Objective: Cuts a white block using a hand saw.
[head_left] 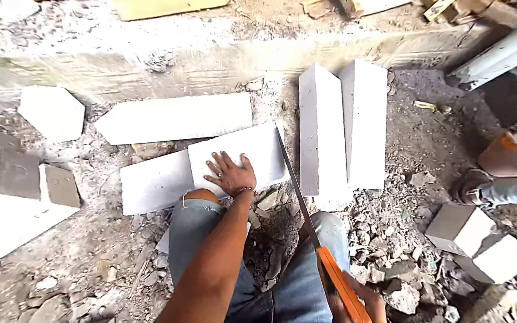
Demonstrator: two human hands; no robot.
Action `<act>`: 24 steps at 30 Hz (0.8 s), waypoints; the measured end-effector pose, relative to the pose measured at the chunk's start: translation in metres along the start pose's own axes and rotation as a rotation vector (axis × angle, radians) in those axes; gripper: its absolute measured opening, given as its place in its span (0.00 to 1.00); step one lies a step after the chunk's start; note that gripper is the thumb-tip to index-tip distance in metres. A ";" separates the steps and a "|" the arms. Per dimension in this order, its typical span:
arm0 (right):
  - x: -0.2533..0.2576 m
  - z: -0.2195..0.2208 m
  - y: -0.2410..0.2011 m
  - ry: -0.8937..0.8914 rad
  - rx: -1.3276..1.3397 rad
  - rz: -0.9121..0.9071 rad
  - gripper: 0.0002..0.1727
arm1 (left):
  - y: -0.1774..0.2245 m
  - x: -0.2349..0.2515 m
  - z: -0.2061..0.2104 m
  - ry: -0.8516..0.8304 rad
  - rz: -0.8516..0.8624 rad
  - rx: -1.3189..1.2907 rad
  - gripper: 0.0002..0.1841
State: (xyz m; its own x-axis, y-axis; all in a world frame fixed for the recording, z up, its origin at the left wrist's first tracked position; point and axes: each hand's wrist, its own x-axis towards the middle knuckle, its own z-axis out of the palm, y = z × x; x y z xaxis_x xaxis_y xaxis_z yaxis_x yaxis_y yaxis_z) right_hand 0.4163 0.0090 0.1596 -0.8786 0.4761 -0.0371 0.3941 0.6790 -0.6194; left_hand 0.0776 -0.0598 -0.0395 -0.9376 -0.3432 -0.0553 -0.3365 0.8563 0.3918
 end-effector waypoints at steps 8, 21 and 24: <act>0.119 0.032 -0.012 -0.035 -0.096 -0.026 0.26 | 0.006 -0.006 -0.001 0.017 -0.028 0.025 0.45; 0.151 0.025 -0.025 -0.110 -0.060 0.044 0.25 | 0.011 0.000 -0.003 0.013 -0.014 0.034 0.46; 0.040 0.019 0.010 0.055 -0.085 -0.008 0.27 | 0.012 -0.003 -0.005 0.015 -0.023 -0.010 0.46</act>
State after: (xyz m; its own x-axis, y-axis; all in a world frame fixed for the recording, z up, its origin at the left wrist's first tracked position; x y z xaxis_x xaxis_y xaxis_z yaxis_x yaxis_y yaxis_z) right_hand 0.3799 0.0237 0.1371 -0.8667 0.4986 0.0119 0.4106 0.7268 -0.5506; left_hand 0.0767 -0.0502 -0.0300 -0.9281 -0.3689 -0.0510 -0.3575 0.8442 0.3993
